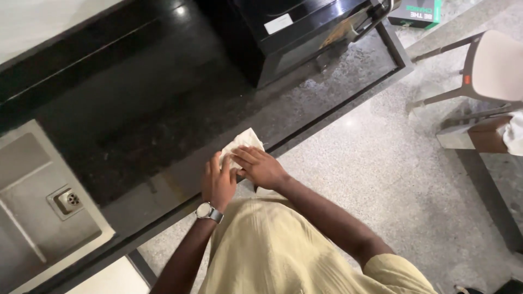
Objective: Cleaning a microwave and the surrounding countertop with a cloth.
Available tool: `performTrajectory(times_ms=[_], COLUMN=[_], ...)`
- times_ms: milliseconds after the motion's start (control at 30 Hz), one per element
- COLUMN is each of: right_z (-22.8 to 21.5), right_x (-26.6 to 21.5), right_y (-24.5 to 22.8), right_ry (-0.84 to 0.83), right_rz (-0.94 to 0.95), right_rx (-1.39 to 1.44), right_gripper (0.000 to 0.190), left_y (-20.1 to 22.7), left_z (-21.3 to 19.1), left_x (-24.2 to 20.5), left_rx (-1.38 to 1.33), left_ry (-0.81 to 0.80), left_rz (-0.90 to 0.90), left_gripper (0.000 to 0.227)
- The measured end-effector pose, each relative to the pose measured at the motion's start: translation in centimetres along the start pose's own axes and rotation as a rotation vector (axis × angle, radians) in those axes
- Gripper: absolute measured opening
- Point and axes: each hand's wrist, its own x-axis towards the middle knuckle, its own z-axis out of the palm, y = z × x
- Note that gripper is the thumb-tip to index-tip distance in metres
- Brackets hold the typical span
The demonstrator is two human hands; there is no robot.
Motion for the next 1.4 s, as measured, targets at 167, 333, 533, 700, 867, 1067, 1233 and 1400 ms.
performTrajectory(times_ms=[167,333,533,700,867,1067,1233,1400], right_z=[-4.8,-8.6,-13.7,-16.4,-15.1,-10.5,-3.3,2.4], right_x=[-2.3,-5.9,-8.7,-7.9,-9.0,-8.2,-4.1,-1.2], right_y=[3.9,10.6,21.4,24.2,24.4,18.3,12.0,1.2], right_ry=[0.018,0.009,-0.052,0.033,-0.087,-0.081,-0.085,-0.132], right_rz=[-0.039,0.139,0.325,0.292,0.325,0.137,-0.081,-0.128], right_rx=[0.112,0.15,0.112,0.049,-0.038,-0.131,-0.139,-0.115], right_gripper=[0.043,0.035,0.036,0.054,0.047,0.05,0.044,0.027], left_y=[5.2,9.5,16.3,20.3,19.5,14.3,4.7,-1.2], left_z=[2.6,9.6,17.3,22.0,22.3,18.5,16.0,13.2], left_x=[1.5,5.9,13.4,17.4,15.3,10.9,4.4,-4.9], left_rx=[0.164,0.174,0.074,0.238,0.179,-0.02,0.131,0.424], left_ry=[0.005,0.051,0.097,0.089,0.081,0.241,0.186,0.28], left_rz=[0.053,0.222,0.406,0.386,0.352,0.259,0.039,-0.142], left_gripper=[0.036,0.034,0.036,0.018,0.017,0.013,0.015,0.015])
